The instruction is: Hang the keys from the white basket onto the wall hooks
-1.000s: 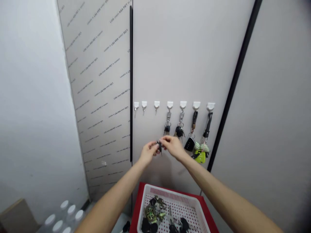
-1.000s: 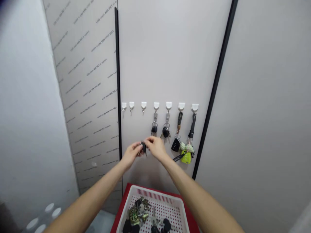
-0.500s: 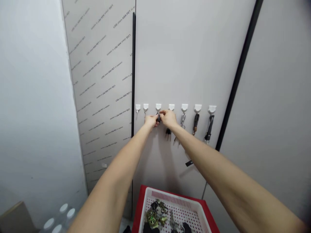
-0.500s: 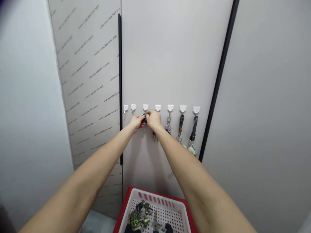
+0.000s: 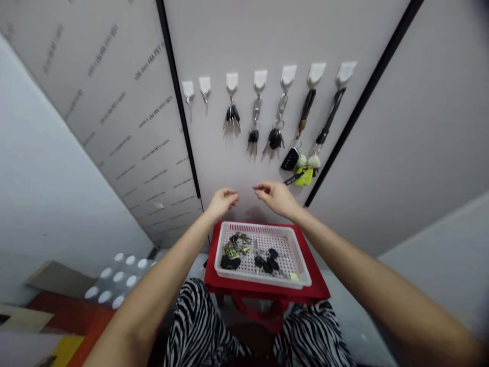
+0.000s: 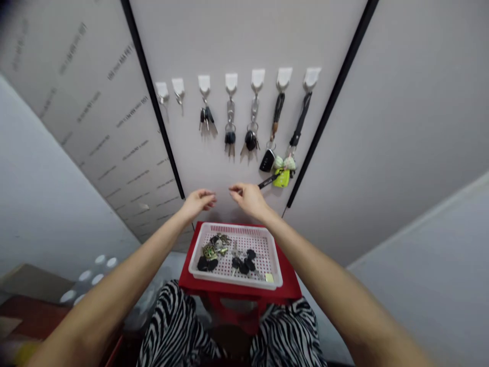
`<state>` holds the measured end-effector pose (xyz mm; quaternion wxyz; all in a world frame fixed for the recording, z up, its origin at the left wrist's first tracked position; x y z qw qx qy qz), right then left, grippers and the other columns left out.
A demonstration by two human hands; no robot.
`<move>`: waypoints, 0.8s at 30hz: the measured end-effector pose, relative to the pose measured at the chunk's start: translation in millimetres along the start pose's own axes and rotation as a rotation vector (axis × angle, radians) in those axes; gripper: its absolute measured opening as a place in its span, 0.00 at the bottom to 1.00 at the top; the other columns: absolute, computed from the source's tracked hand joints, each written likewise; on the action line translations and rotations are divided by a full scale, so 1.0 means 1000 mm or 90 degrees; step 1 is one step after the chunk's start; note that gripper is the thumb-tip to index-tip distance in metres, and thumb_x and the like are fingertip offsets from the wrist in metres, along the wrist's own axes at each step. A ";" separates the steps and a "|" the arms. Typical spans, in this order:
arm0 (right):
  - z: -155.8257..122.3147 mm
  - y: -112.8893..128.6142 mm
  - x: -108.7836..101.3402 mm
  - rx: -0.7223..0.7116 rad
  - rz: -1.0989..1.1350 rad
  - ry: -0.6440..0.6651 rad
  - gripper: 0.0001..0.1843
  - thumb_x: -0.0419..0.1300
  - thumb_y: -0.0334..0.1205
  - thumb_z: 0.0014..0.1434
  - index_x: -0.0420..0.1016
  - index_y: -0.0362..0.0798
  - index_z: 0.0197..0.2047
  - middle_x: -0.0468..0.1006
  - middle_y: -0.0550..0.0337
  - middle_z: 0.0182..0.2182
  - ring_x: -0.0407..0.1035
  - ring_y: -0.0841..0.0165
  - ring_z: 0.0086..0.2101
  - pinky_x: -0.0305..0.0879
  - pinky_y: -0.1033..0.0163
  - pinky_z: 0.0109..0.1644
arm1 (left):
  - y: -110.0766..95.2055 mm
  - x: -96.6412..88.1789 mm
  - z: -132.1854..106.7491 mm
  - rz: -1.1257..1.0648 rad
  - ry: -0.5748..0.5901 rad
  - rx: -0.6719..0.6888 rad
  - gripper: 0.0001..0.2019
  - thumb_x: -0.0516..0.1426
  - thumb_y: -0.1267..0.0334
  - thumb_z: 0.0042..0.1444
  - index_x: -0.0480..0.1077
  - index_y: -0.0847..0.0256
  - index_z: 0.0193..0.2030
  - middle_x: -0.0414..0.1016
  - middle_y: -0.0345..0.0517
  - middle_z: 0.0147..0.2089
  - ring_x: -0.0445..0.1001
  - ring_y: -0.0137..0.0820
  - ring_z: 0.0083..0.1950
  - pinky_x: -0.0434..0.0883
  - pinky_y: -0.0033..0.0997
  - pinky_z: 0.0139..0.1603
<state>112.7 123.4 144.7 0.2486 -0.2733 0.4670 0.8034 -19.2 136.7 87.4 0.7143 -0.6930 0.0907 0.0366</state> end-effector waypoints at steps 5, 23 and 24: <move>-0.088 -0.067 0.056 0.087 -0.016 0.211 0.09 0.51 0.35 0.40 0.70 0.48 0.27 0.72 0.61 0.22 0.62 0.71 0.23 0.55 0.67 0.28 | 0.068 0.068 -0.050 0.242 0.172 0.072 0.08 0.49 0.68 0.42 0.63 0.65 0.30 0.67 0.41 0.25 0.64 0.23 0.26 0.62 0.23 0.28; -0.114 -0.084 0.068 0.201 0.139 0.130 0.09 0.49 0.41 0.44 0.65 0.46 0.21 0.66 0.63 0.20 0.59 0.73 0.23 0.55 0.68 0.27 | 0.064 0.088 -0.071 0.419 0.217 0.266 0.13 0.49 0.65 0.43 0.63 0.62 0.39 0.66 0.44 0.37 0.62 0.27 0.38 0.59 0.26 0.39; -0.114 -0.084 0.068 0.209 0.173 0.134 0.09 0.49 0.41 0.44 0.64 0.45 0.21 0.66 0.63 0.19 0.59 0.73 0.23 0.55 0.68 0.27 | 0.063 0.089 -0.071 0.404 0.228 0.274 0.13 0.49 0.65 0.44 0.63 0.62 0.38 0.66 0.44 0.36 0.62 0.27 0.38 0.59 0.25 0.39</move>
Point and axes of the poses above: each hand's wrist, its own z-axis towards the middle knuckle, its own x-axis out of the palm, y = z × x, the point moved 8 cm from there along z, towards the middle knuckle
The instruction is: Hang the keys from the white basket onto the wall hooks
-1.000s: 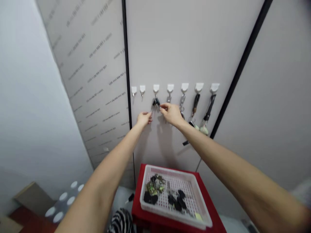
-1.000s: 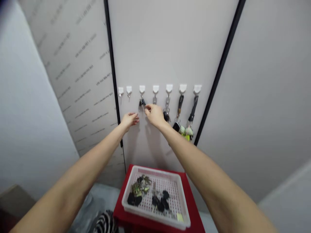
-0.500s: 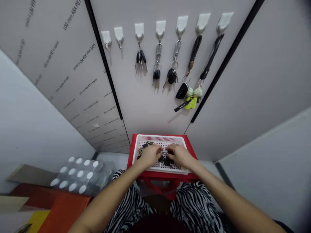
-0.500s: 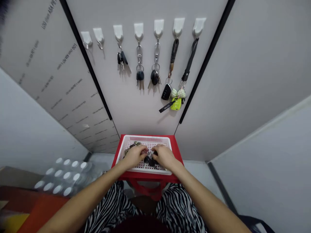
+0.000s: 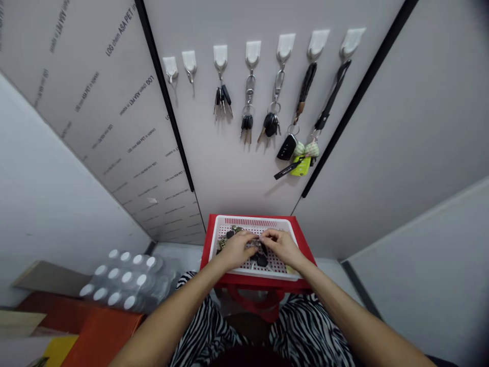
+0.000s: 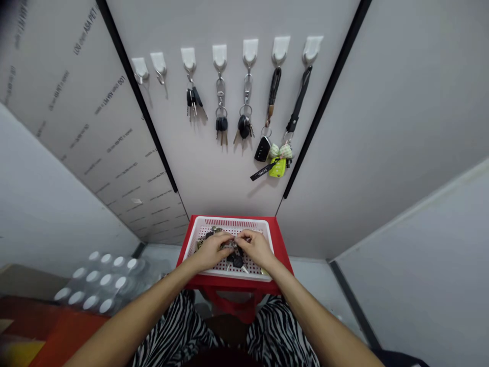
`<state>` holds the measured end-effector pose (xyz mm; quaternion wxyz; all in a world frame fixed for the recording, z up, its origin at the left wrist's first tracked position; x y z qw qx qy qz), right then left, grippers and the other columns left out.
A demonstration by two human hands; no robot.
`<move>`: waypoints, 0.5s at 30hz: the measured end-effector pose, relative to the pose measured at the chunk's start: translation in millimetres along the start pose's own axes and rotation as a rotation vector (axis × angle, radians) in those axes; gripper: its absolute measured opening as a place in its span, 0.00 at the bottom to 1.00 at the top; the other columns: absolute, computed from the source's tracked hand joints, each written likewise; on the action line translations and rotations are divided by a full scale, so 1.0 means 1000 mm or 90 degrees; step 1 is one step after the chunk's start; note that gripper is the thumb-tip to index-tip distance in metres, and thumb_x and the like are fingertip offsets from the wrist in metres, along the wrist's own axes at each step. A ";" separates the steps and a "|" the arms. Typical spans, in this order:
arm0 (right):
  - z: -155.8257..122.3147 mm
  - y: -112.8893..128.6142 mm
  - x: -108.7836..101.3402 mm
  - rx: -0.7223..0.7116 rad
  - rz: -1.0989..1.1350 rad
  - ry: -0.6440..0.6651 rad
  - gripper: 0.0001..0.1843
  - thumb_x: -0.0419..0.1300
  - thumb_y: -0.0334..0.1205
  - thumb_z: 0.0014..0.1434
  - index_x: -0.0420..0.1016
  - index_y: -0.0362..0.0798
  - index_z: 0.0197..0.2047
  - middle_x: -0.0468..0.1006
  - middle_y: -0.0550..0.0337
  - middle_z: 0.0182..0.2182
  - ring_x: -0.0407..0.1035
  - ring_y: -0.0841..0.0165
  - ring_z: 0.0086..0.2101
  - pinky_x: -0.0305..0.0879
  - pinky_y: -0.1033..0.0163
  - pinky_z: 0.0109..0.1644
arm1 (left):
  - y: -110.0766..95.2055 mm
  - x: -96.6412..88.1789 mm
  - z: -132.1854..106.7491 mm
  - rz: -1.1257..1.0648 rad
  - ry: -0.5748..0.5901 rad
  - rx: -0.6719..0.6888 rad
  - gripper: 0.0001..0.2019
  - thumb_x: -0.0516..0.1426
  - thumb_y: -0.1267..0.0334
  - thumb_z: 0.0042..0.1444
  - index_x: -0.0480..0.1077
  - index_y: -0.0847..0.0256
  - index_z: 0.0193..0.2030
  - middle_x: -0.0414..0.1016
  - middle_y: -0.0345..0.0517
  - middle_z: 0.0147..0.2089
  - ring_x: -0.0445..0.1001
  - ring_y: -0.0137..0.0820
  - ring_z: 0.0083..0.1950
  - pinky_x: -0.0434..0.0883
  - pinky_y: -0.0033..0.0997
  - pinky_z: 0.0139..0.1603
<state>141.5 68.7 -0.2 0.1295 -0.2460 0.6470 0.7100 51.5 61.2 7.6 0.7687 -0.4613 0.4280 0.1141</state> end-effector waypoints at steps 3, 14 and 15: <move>0.000 0.002 0.004 0.001 0.058 0.033 0.09 0.50 0.41 0.43 0.64 0.44 0.22 0.65 0.64 0.19 0.58 0.74 0.22 0.54 0.69 0.28 | 0.002 0.003 0.002 -0.036 0.023 -0.014 0.09 0.48 0.64 0.44 0.66 0.63 0.31 0.67 0.42 0.30 0.63 0.26 0.33 0.59 0.23 0.34; 0.003 0.011 0.004 -0.016 0.063 0.051 0.09 0.50 0.40 0.43 0.64 0.43 0.20 0.63 0.65 0.17 0.57 0.74 0.21 0.54 0.70 0.26 | 0.022 -0.010 0.001 -0.330 -0.119 -0.201 0.07 0.49 0.66 0.40 0.65 0.66 0.22 0.62 0.37 0.19 0.59 0.22 0.24 0.58 0.21 0.26; 0.005 0.016 0.003 -0.028 0.062 0.051 0.09 0.50 0.39 0.43 0.64 0.43 0.21 0.64 0.64 0.17 0.57 0.74 0.22 0.54 0.70 0.26 | 0.026 -0.011 0.002 -0.374 -0.136 -0.227 0.07 0.49 0.66 0.40 0.65 0.67 0.22 0.61 0.37 0.18 0.59 0.22 0.22 0.57 0.21 0.24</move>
Point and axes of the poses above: each hand's wrist, its own z-axis towards the middle knuckle, its own x-axis out of the palm, y = z × x, the point moved 8 cm from there along z, towards the middle knuckle
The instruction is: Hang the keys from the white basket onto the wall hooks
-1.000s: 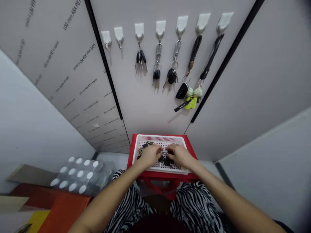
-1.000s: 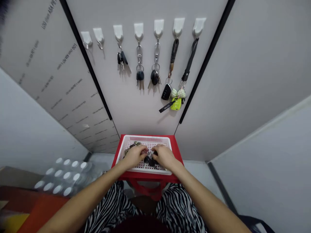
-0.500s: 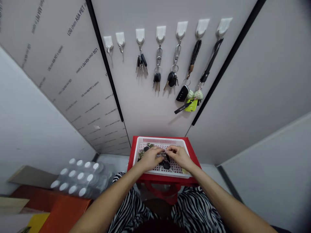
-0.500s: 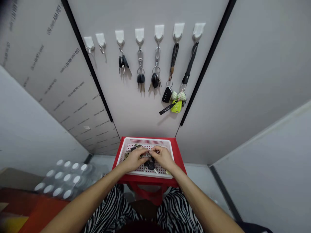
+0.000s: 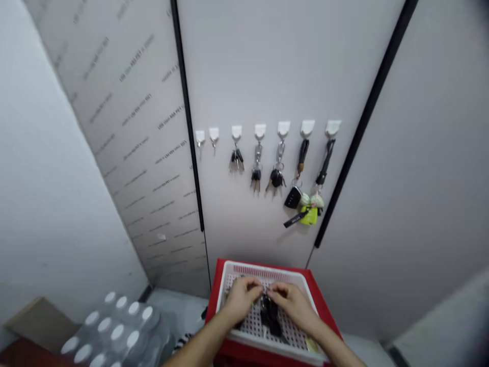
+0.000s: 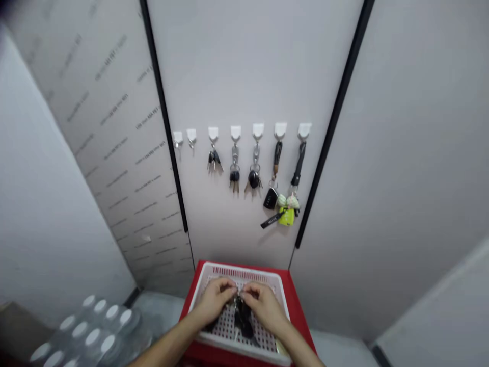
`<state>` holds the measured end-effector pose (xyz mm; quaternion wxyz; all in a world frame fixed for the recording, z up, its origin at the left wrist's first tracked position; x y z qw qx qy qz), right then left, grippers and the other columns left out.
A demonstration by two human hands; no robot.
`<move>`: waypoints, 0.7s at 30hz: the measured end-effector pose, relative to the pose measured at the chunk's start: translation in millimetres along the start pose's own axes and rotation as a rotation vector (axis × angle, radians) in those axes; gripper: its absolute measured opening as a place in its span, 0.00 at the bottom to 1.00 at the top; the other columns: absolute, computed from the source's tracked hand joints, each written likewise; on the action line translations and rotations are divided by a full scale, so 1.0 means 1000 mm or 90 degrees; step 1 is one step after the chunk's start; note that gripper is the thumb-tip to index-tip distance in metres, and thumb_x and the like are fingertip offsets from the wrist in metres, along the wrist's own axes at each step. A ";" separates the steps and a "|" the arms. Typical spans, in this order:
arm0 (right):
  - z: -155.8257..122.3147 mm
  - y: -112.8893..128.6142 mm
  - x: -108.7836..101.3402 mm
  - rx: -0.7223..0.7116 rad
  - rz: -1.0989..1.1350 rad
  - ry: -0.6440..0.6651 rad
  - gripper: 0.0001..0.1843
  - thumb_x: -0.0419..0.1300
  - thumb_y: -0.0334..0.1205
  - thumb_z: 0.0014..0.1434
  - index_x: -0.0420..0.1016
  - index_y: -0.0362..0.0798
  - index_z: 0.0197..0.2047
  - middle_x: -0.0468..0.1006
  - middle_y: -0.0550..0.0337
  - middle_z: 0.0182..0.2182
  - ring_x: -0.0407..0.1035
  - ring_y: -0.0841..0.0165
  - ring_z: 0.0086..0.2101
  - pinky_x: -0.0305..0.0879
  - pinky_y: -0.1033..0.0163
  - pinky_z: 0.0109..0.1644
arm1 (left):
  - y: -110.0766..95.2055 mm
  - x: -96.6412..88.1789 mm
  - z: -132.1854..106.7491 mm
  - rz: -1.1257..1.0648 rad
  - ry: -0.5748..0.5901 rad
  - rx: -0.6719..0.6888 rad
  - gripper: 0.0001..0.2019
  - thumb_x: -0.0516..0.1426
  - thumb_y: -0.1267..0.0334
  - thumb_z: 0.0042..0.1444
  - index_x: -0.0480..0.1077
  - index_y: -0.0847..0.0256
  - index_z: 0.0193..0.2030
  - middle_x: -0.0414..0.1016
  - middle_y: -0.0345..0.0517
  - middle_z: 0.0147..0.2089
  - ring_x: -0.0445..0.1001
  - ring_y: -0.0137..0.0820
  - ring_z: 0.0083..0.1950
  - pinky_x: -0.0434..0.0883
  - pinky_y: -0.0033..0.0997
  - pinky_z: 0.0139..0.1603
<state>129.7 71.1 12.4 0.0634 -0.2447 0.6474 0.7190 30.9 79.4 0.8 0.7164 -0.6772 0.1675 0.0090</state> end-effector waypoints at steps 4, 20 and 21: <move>0.018 0.033 -0.001 -0.053 -0.001 -0.003 0.08 0.49 0.39 0.44 0.65 0.43 0.21 0.66 0.63 0.18 0.59 0.73 0.22 0.54 0.69 0.27 | -0.007 -0.020 0.008 -0.159 -0.059 -0.047 0.08 0.50 0.63 0.38 0.63 0.68 0.21 0.59 0.35 0.14 0.57 0.20 0.17 0.56 0.21 0.19; 0.104 0.273 -0.024 -0.479 -0.267 -0.271 0.12 0.48 0.34 0.45 0.67 0.44 0.35 0.69 0.56 0.30 0.61 0.72 0.30 0.57 0.66 0.36 | -0.198 -0.195 0.068 -0.313 -0.258 0.203 0.03 0.53 0.71 0.39 0.62 0.69 0.20 0.63 0.37 0.13 0.61 0.17 0.15 0.62 0.20 0.22; 0.108 0.285 -0.026 -0.487 -0.293 -0.290 0.13 0.48 0.34 0.45 0.66 0.44 0.36 0.68 0.56 0.31 0.61 0.71 0.30 0.57 0.66 0.37 | -0.210 -0.203 0.072 -0.311 -0.277 0.221 0.03 0.53 0.71 0.39 0.62 0.68 0.19 0.62 0.36 0.13 0.60 0.17 0.15 0.62 0.20 0.21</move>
Point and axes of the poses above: each hand's wrist, its own z-axis towards the middle knuckle, its own x-axis out of the palm, y = z × x, the point moved 8 cm from there along z, towards the middle knuckle
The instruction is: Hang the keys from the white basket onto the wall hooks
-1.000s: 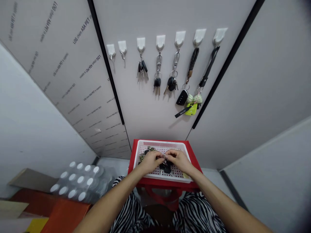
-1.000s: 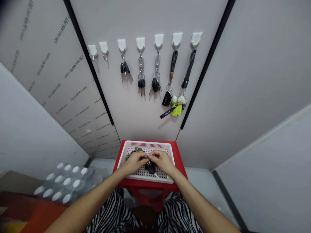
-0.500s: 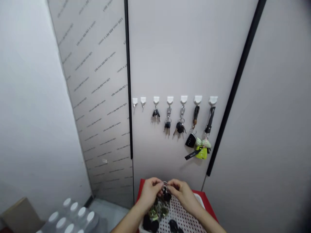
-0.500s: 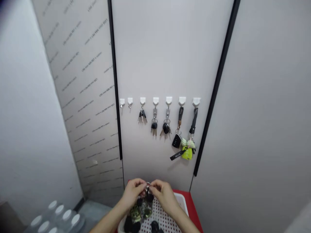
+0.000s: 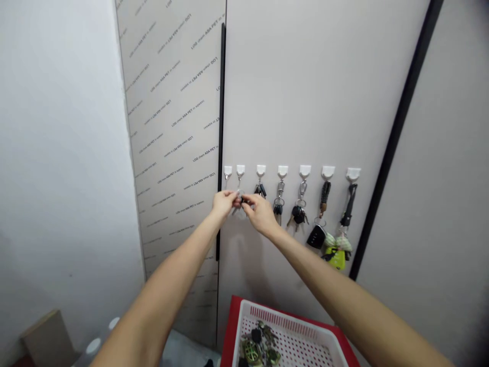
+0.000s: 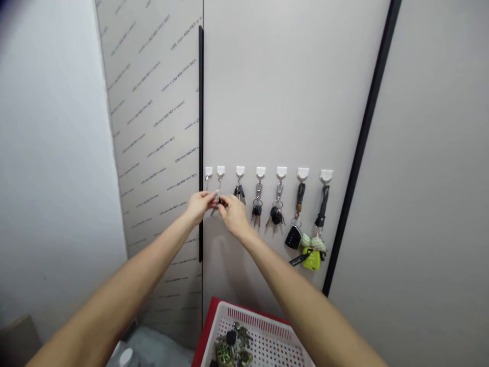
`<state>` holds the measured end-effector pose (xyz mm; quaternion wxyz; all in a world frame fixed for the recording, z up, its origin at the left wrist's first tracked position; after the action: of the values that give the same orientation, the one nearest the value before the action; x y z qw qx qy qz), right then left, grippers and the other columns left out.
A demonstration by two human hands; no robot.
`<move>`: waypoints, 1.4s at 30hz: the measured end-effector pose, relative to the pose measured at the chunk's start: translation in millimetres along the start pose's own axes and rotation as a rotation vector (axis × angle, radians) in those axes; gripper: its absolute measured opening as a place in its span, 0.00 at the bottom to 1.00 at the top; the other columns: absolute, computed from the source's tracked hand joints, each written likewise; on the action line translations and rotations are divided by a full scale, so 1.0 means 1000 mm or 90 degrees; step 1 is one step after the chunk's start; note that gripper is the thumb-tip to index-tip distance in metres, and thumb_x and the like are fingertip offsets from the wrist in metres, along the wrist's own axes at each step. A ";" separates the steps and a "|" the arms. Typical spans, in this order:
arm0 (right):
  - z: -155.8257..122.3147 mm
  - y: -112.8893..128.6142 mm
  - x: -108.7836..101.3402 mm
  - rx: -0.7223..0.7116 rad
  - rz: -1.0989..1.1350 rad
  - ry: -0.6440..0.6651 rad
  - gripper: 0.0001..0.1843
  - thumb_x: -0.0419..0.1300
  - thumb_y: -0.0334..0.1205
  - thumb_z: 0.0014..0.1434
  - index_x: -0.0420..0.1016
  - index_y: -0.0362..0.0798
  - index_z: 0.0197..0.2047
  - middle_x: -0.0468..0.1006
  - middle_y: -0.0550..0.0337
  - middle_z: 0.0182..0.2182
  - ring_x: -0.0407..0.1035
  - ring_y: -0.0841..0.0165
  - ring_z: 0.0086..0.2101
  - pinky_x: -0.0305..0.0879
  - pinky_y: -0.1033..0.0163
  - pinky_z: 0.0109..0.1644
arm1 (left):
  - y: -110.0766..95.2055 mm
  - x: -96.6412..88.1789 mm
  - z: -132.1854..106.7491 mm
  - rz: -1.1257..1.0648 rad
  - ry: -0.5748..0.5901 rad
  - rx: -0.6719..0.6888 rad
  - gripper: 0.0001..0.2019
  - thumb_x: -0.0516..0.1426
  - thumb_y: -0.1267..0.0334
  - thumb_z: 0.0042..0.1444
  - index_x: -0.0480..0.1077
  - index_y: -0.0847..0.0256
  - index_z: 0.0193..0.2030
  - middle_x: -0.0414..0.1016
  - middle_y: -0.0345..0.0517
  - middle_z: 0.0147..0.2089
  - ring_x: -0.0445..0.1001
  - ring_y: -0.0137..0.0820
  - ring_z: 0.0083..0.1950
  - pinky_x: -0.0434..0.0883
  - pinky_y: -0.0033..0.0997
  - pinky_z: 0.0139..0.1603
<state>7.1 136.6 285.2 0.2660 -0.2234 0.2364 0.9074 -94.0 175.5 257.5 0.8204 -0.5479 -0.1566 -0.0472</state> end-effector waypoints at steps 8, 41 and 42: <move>0.048 -0.002 0.004 0.022 -0.203 0.012 0.13 0.46 0.35 0.46 0.66 0.45 0.36 0.67 0.54 0.30 0.61 0.68 0.33 0.56 0.64 0.36 | -0.020 0.009 0.040 -0.026 -0.089 0.032 0.05 0.52 0.74 0.39 0.60 0.67 0.17 0.60 0.35 0.12 0.59 0.18 0.14 0.60 0.20 0.19; -0.309 -0.098 0.040 0.337 -0.073 0.508 0.07 0.51 0.34 0.41 0.68 0.48 0.25 0.70 0.61 0.22 0.61 0.73 0.23 0.50 0.70 0.25 | 0.207 0.014 -0.206 0.559 0.369 -0.091 0.10 0.48 0.72 0.41 0.66 0.62 0.30 0.69 0.42 0.29 0.65 0.25 0.30 0.61 0.23 0.33; -0.309 -0.099 0.040 0.335 -0.076 0.508 0.07 0.50 0.34 0.42 0.68 0.48 0.25 0.71 0.61 0.22 0.61 0.73 0.23 0.51 0.70 0.26 | 0.202 0.010 -0.202 0.548 0.345 -0.091 0.09 0.48 0.71 0.41 0.66 0.62 0.30 0.69 0.41 0.29 0.65 0.25 0.30 0.61 0.23 0.33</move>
<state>121.4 56.4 -9.8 0.2537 -0.4922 0.5284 0.6435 7.1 71.4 10.6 0.7370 -0.5856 0.3051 0.1440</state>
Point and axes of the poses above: each hand's wrist, its own z-axis towards the middle knuckle, its own x-axis out of the palm, y = z × x, the point moved 8 cm from there along z, towards the middle knuckle
